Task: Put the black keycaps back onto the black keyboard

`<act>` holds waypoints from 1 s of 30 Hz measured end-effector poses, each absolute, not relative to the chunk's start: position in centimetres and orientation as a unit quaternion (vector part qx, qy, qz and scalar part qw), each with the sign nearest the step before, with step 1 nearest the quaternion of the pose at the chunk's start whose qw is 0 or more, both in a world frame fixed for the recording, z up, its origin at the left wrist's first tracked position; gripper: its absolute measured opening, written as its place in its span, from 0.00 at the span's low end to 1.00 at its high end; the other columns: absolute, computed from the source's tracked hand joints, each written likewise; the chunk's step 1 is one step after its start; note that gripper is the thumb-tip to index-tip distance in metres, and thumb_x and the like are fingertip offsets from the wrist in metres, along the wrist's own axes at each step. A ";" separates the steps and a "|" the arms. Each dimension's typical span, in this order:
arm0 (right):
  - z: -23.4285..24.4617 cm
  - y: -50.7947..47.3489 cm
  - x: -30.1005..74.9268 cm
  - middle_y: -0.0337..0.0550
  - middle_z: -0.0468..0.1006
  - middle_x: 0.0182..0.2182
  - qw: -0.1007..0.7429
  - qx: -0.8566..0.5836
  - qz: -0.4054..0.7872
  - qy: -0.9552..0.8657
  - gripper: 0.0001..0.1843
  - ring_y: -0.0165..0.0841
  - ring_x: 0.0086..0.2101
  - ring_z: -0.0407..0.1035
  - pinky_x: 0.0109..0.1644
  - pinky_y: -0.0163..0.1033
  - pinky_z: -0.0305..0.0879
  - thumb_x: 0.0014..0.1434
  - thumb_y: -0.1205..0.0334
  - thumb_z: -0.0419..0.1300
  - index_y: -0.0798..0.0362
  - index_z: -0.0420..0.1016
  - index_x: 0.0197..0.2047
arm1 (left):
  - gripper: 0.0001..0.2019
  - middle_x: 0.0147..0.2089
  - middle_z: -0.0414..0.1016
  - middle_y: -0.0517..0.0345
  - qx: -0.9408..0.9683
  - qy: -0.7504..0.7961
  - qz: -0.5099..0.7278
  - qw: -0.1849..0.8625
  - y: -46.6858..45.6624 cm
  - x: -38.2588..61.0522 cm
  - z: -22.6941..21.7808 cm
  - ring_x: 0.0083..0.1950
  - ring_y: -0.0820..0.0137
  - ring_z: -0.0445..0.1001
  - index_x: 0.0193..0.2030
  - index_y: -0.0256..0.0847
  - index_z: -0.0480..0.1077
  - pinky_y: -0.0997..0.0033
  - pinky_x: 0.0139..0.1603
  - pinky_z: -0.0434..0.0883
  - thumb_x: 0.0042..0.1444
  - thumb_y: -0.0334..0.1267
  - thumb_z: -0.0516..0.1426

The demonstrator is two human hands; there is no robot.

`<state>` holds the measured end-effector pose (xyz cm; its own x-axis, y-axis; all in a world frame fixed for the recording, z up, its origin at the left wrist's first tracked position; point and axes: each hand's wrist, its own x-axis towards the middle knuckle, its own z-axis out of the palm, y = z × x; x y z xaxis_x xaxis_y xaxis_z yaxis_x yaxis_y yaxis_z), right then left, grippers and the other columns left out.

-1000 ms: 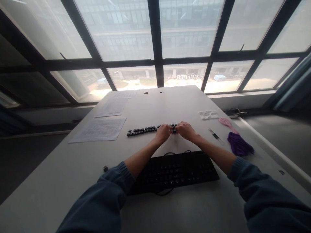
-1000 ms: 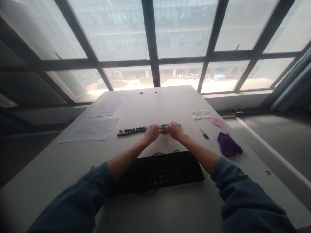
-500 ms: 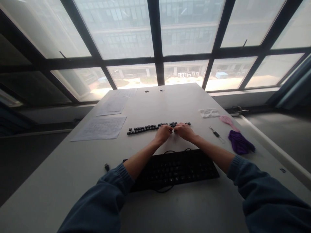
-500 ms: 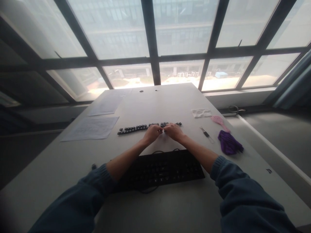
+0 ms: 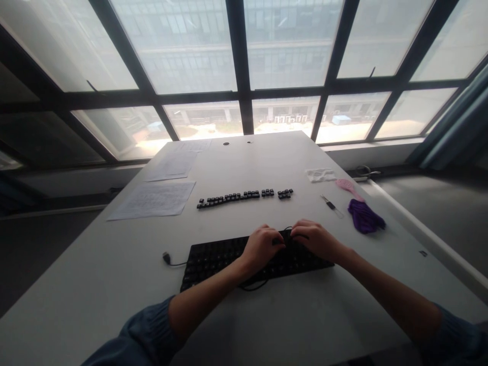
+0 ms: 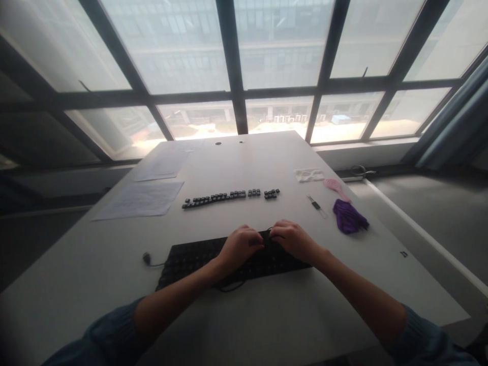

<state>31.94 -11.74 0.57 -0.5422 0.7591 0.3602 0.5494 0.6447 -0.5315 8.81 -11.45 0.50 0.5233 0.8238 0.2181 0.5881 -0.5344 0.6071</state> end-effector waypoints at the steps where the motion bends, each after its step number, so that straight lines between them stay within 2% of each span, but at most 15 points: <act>1: 0.5 -12.4 32.0 0.44 0.79 0.37 0.280 -0.375 0.183 -0.864 0.09 0.36 0.39 0.72 0.45 0.40 0.69 0.63 0.73 0.59 0.51 0.79 0.39 | 0.04 0.36 0.82 0.59 0.842 0.415 0.253 0.237 -11.7 9.0 0.2 0.42 0.64 0.74 0.35 0.44 0.81 0.68 0.43 0.68 0.51 0.34 0.68; 16: -1.3 -13.5 31.5 0.45 0.78 0.37 0.283 -0.361 0.170 -0.872 0.13 0.35 0.38 0.70 0.43 0.39 0.68 0.68 0.72 0.54 0.53 0.78 0.36 | 0.03 0.39 0.84 0.64 0.836 0.405 0.308 0.208 -12.5 9.9 -1.9 0.41 0.66 0.72 0.35 0.47 0.82 0.66 0.45 0.70 0.54 0.35 0.68; 23: -1.7 -13.3 31.7 0.44 0.78 0.36 0.292 -0.345 0.181 -0.873 0.13 0.34 0.38 0.71 0.43 0.38 0.67 0.67 0.69 0.56 0.52 0.76 0.30 | 0.02 0.39 0.84 0.62 0.854 0.399 0.284 0.179 -12.5 9.9 -1.9 0.41 0.65 0.71 0.34 0.47 0.82 0.65 0.45 0.70 0.56 0.35 0.66; 30: -1.6 -13.1 32.0 0.46 0.80 0.39 0.298 -0.315 0.197 -0.879 0.13 0.35 0.40 0.71 0.44 0.39 0.67 0.69 0.70 0.53 0.53 0.77 0.36 | 0.02 0.41 0.83 0.63 0.858 0.390 0.287 0.174 -12.6 9.8 -2.2 0.42 0.65 0.71 0.35 0.46 0.82 0.65 0.46 0.70 0.57 0.36 0.65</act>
<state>31.98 -13.12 -1.62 -0.6242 0.6706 0.4009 0.4359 0.7248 -0.5336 9.77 -12.59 -2.17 0.5315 0.7683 0.3567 0.5689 -0.6358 0.5216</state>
